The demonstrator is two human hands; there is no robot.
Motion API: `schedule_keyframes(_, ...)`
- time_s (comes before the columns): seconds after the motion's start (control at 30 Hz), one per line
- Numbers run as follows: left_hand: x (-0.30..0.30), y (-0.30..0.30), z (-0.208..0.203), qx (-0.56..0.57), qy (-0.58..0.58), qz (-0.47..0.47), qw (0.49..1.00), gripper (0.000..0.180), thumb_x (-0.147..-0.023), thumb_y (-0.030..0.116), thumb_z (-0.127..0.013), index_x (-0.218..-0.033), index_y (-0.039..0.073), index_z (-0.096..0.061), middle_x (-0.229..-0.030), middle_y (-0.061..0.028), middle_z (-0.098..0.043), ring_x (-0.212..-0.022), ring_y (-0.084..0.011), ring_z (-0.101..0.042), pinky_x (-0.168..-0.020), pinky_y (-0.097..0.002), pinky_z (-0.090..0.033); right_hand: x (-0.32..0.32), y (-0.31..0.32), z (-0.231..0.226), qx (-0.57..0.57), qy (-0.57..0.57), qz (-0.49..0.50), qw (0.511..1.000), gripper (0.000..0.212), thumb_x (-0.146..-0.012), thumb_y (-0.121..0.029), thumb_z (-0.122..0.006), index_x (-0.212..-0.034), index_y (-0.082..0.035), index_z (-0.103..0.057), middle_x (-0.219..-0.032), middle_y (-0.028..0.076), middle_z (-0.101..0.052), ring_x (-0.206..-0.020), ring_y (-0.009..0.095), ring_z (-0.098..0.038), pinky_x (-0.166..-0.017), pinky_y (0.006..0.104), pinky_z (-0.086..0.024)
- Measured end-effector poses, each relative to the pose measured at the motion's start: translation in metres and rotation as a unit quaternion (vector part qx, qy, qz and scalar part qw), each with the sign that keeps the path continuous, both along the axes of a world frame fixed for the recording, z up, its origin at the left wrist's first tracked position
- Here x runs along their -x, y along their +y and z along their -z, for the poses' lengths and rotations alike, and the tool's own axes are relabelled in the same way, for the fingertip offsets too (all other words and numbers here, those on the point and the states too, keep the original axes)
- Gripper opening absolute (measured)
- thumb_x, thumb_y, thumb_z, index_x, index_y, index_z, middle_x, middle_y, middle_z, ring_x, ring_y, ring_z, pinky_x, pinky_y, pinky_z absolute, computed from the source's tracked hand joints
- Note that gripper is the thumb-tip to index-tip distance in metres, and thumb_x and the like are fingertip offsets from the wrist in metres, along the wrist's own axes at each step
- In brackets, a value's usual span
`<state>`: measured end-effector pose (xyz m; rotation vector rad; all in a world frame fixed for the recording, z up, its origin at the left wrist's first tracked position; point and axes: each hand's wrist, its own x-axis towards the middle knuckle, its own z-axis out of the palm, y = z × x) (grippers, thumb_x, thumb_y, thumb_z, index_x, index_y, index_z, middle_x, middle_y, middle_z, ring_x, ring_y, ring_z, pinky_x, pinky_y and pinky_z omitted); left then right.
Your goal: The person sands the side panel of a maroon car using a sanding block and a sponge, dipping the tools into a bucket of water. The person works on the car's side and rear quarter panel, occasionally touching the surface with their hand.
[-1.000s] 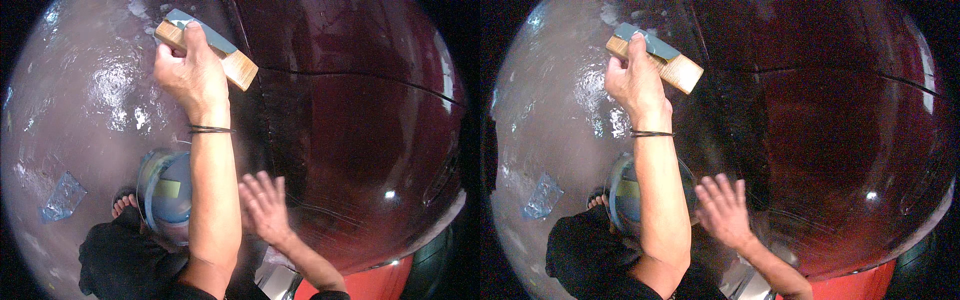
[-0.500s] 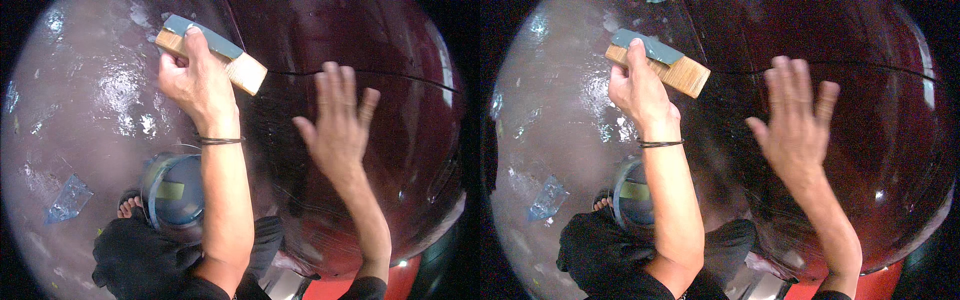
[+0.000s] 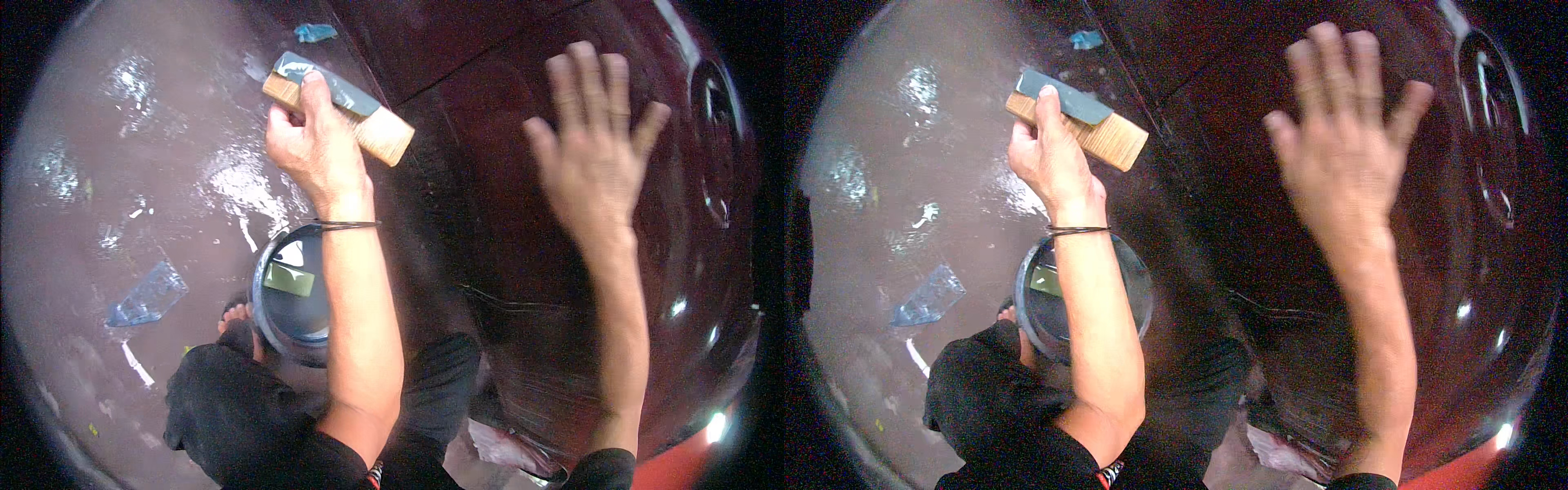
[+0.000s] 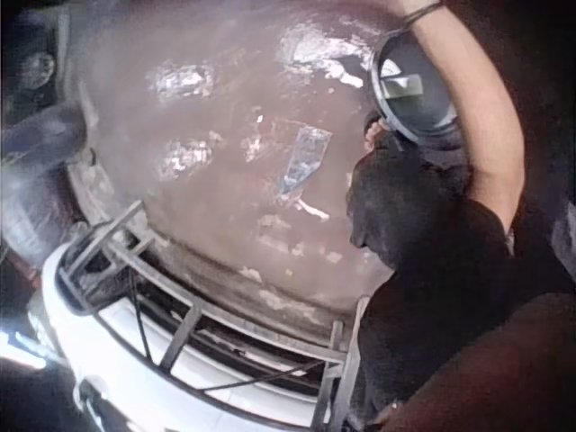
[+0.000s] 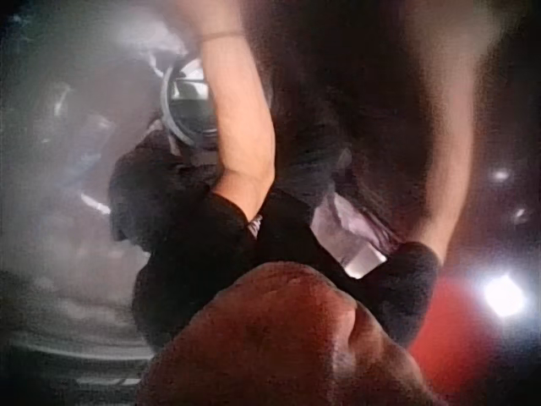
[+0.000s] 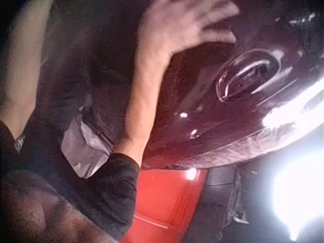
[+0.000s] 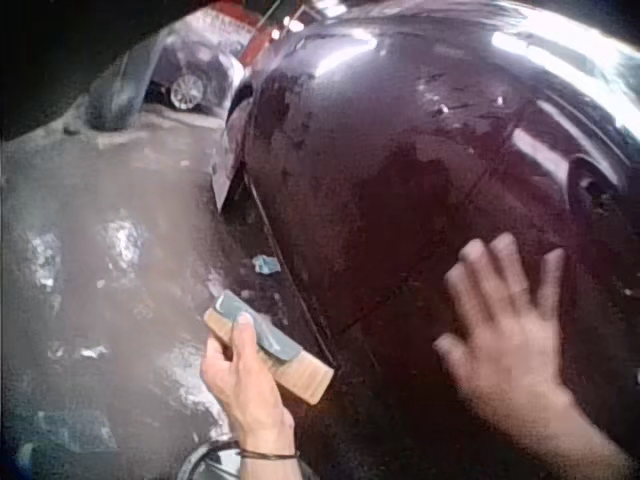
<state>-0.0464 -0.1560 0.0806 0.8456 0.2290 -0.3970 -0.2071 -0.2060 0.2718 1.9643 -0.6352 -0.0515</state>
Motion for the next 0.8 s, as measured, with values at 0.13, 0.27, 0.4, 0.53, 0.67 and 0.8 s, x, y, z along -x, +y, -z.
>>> schedule_keyframes(0.13, -0.004, 0.005, 0.019, -0.017, -0.071, 0.052, 0.996, 0.026, -0.096, 0.023, -0.075, -0.095, -0.002, -0.065, -0.089, -0.0058, -0.068, -0.083, -0.0123, -0.063, -0.075, -0.0309, -0.052, 0.052, 0.015, 0.107, -0.246, 0.188, 0.031, 0.950, 0.060, -0.098, -0.055, -0.060, -0.145, -0.017, -0.062, -0.161, 0.002, -0.050, -0.158, 0.025, -0.028, -0.129, 0.0645, -0.005)
schedule_keyframes(0.27, -0.023, 0.022, 0.035, -0.180, -0.195, 0.247, 0.932, 0.028, -0.094, 0.026, -0.076, -0.099, -0.001, -0.069, -0.088, -0.0042, -0.069, -0.082, -0.0122, -0.061, -0.074, -0.0329, -0.051, 0.075, 0.082, 0.176, -0.552, 0.041, 0.120, 0.824, 0.052, -0.103, -0.052, -0.055, -0.115, -0.005, -0.073, -0.107, 0.019, -0.077, -0.113, 0.037, -0.071, -0.113, 0.0648, -0.041)
schedule_keyframes(0.4, -0.027, 0.080, 0.081, -0.231, -0.134, 0.536, 0.801, 0.019, -0.093, 0.022, -0.074, -0.105, 0.007, -0.072, -0.090, -0.0016, -0.070, -0.082, -0.0136, -0.065, -0.075, -0.0335, -0.054, 0.066, 0.139, 0.280, -0.741, -0.031, -0.009, 0.671, 0.034, -0.104, -0.038, -0.055, -0.104, -0.011, -0.077, -0.097, 0.018, -0.076, -0.092, 0.039, -0.074, -0.082, 0.0550, -0.060)
schedule_keyframes(0.53, 0.025, 0.117, 0.154, -0.247, -0.215, 0.679, 0.658, 0.026, -0.097, 0.028, -0.076, -0.109, 0.005, -0.072, -0.097, -0.0015, -0.073, -0.090, -0.0115, -0.064, -0.081, -0.0331, -0.054, 0.082, 0.158, 0.318, -0.683, 0.057, 0.106, 0.720, 0.041, -0.098, -0.046, -0.062, -0.117, -0.013, -0.077, -0.110, 0.017, -0.077, -0.102, 0.036, -0.075, -0.090, 0.0489, -0.060)
schedule_keyframes(0.67, 0.071, 0.160, 0.180, -0.515, -0.357, 0.493, 0.604, 0.046, -0.092, 0.028, -0.077, -0.126, 0.000, -0.065, -0.116, -0.0241, -0.073, -0.114, -0.0368, -0.070, -0.099, -0.0455, -0.054, 0.081, 0.166, 0.317, -0.683, 0.084, 0.140, 0.712, 0.052, -0.092, -0.050, -0.067, -0.123, -0.009, -0.076, -0.119, 0.018, -0.077, -0.111, 0.034, -0.074, -0.097, 0.0478, -0.057)
schedule_keyframes(0.8, 0.082, 0.202, 0.218, -0.560, -0.425, 0.483, 0.521, 0.047, -0.097, 0.029, -0.064, -0.141, 0.011, -0.061, -0.128, -0.0261, -0.070, -0.124, -0.0432, -0.065, -0.106, -0.0497, -0.051, 0.078, 0.175, 0.337, -0.667, 0.106, 0.127, 0.726, 0.054, -0.089, -0.052, -0.065, -0.122, -0.011, -0.078, -0.125, 0.016, -0.076, -0.119, 0.031, -0.072, -0.101, 0.0440, -0.055)
